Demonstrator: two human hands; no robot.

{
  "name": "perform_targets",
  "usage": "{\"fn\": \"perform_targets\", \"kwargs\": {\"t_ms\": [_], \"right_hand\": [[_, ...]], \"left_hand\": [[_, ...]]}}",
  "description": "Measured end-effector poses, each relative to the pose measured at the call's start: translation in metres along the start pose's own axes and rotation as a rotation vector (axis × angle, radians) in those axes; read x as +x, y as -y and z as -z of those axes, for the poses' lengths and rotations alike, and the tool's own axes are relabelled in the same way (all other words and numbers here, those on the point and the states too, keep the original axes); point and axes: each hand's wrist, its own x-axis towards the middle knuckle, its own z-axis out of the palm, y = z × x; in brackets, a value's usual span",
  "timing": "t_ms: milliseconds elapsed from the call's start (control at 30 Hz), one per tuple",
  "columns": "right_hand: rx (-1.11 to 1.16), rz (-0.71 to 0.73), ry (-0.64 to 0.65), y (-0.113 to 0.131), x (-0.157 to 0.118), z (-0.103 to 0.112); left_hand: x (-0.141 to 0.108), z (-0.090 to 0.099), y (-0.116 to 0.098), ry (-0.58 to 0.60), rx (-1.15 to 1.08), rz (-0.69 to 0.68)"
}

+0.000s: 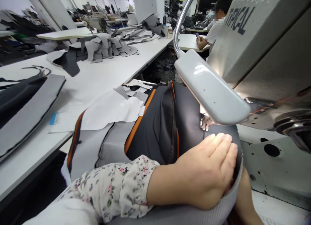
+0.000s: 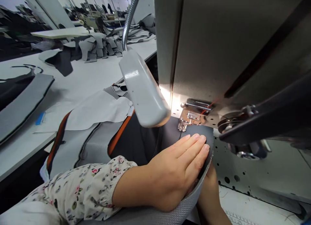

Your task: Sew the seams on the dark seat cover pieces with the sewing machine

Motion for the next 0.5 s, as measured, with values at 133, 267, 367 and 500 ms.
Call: {"fn": "perform_targets", "kwargs": {"t_ms": [133, 267, 367, 500], "right_hand": [[0.039, -0.085, -0.127, 0.015, 0.005, -0.007], [0.052, -0.109, -0.111, 0.021, 0.008, -0.010], [0.084, -0.083, -0.029, 0.026, 0.012, -0.011], [0.181, -0.076, 0.026, 0.034, 0.013, -0.018]], "left_hand": [[0.008, -0.007, 0.007, -0.071, -0.027, 0.015], [0.017, -0.009, 0.013, -0.091, -0.072, 0.029], [0.024, -0.007, 0.017, -0.021, -0.142, 0.022], [0.033, -0.010, 0.022, 0.056, -0.267, 0.000]]}}
